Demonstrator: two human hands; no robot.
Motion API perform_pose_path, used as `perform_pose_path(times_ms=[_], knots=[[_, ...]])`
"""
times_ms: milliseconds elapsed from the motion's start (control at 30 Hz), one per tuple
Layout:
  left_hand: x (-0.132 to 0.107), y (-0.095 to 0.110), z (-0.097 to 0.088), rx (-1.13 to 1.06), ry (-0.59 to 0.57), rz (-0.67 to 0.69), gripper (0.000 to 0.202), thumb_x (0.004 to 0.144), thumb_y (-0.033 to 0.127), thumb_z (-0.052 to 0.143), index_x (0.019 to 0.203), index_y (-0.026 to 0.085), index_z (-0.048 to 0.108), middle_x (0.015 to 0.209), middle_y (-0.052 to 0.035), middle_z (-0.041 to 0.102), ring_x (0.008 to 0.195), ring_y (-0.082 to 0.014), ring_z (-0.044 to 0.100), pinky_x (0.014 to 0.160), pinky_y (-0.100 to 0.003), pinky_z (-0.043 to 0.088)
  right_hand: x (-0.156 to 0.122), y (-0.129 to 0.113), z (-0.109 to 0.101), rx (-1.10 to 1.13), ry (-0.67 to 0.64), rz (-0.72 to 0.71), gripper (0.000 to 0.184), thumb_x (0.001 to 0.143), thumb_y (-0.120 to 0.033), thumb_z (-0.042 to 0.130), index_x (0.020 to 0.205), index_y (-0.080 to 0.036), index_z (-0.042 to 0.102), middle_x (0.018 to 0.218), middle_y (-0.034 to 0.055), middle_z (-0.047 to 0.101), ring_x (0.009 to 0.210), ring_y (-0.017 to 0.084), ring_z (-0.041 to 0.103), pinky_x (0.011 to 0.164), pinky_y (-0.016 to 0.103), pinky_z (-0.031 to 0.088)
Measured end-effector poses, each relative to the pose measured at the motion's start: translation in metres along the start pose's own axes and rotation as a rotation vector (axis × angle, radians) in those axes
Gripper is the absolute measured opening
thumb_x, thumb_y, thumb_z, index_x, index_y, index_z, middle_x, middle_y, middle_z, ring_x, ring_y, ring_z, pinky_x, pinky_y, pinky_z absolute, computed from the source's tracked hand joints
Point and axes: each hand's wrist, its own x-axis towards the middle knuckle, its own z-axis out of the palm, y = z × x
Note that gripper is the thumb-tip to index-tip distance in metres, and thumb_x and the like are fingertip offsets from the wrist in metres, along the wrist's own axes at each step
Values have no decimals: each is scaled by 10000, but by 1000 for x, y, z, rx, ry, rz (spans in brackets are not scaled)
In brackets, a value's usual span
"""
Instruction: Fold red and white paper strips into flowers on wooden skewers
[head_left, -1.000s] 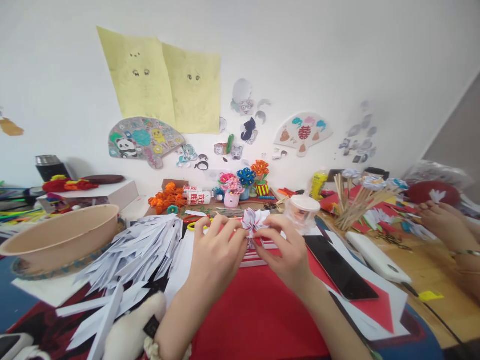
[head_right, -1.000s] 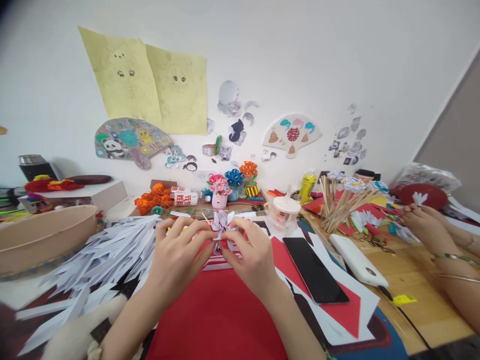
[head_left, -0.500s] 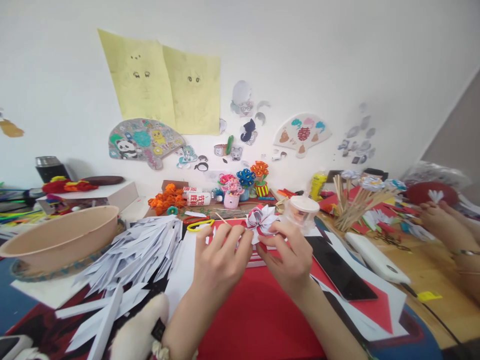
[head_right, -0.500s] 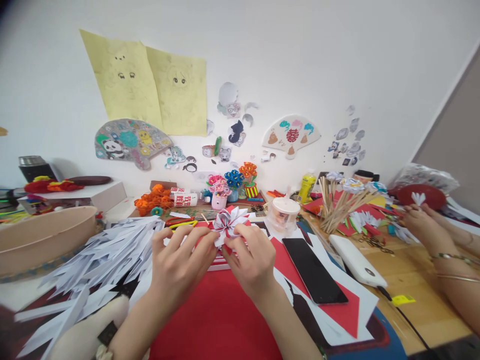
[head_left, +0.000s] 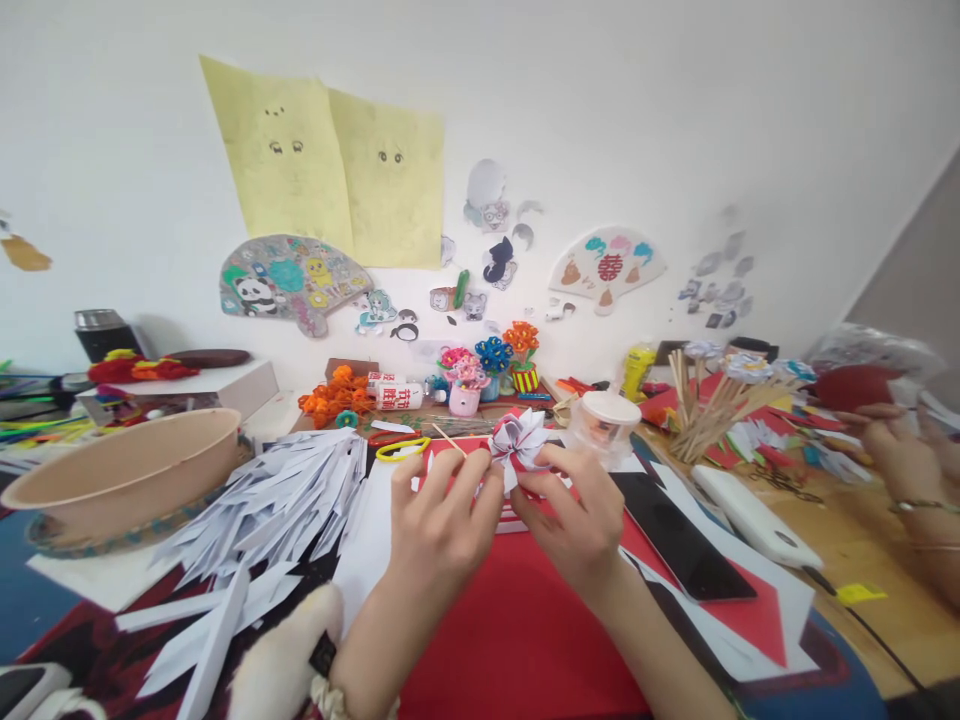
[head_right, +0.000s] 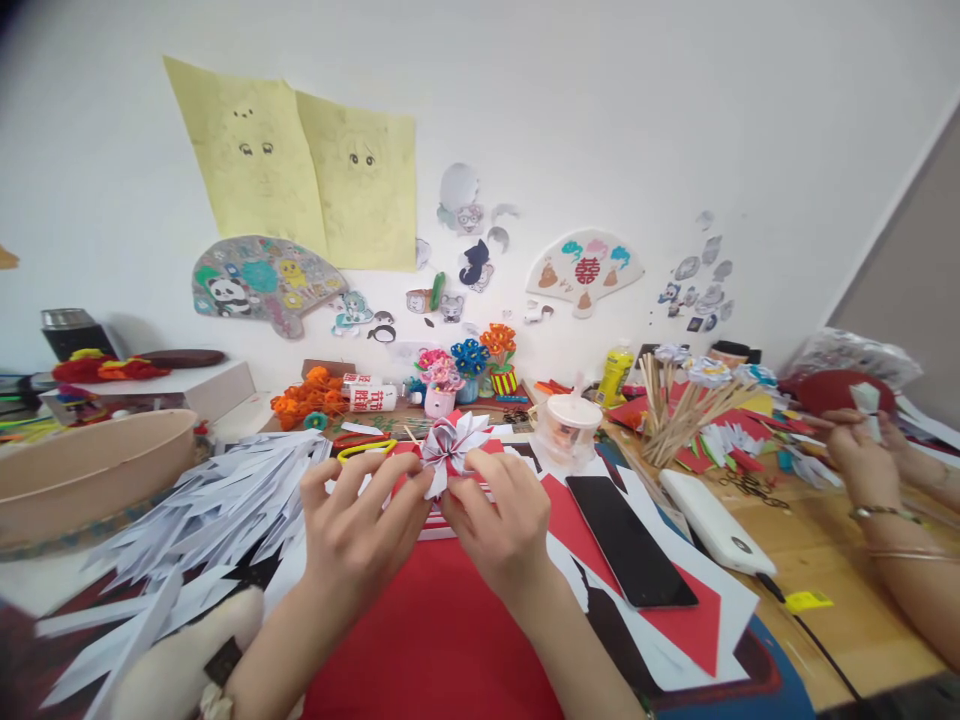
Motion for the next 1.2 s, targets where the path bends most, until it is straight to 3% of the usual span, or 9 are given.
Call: perform_pose_path(times_ms=[233, 400, 533, 633, 733, 833, 1033, 1200], knots=[[0, 2, -2, -6, -12, -48, 114, 857, 112, 629, 891, 216, 660, 950, -6, 750, 862, -188, 597, 819, -378, 314, -1, -2, 0, -39, -21, 71, 134, 809, -142, 676, 931, -185, 642, 919, 130, 652, 841, 251, 640, 704, 356, 517], [0, 4, -2, -37, 25, -149, 104, 853, 112, 636, 861, 211, 669, 964, -23, 746, 912, -209, 566, 847, -386, 335, 2, -7, -3, 108, -30, 52, 249, 794, -56, 633, 986, -211, 667, 925, 97, 651, 830, 223, 634, 716, 348, 525], [4, 2, -5, -119, 26, -301, 155, 836, 118, 661, 818, 260, 722, 961, -22, 734, 923, -238, 538, 829, -416, 336, 4, -1, -8, 373, -102, 322, 175, 840, -196, 598, 991, -219, 683, 1065, 106, 612, 996, 251, 607, 830, 398, 516], [7, -2, -5, -183, -16, -352, 204, 822, 122, 682, 807, 312, 753, 986, -8, 727, 933, -251, 523, 818, -431, 332, 2, 10, -7, 614, -107, 637, 374, 892, -350, 532, 1247, -237, 566, 1285, 124, 554, 1131, 271, 573, 914, 439, 496], [8, -8, -4, -266, -32, -372, 213, 823, 136, 686, 799, 334, 763, 951, -8, 719, 880, -233, 514, 789, -412, 347, 0, 19, -4, 933, -313, 848, 537, 841, -446, 628, 1322, -240, 505, 1326, 122, 569, 1143, 270, 595, 919, 409, 513], [10, -14, -4, -363, -62, -363, 248, 846, 106, 631, 855, 316, 763, 860, -22, 688, 773, -195, 480, 729, -365, 365, -2, 22, -2, 1150, -430, 957, 507, 802, -435, 697, 1250, -233, 570, 1250, 101, 638, 1136, 265, 615, 939, 396, 514], [15, -26, -11, -548, -358, -300, 253, 869, 162, 567, 1052, 259, 714, 985, -53, 659, 864, -203, 527, 736, -353, 420, -4, 24, -4, 1147, -344, 1029, 478, 750, -351, 758, 1197, -241, 627, 1243, 91, 652, 1152, 271, 607, 928, 394, 528], [10, -29, -4, -460, -279, -169, 167, 897, 173, 577, 991, 228, 704, 920, -44, 690, 827, -186, 547, 717, -324, 432, -4, 25, -5, 1195, -354, 1038, 468, 729, -361, 758, 1169, -243, 650, 1183, 97, 681, 1072, 272, 643, 847, 397, 563]])
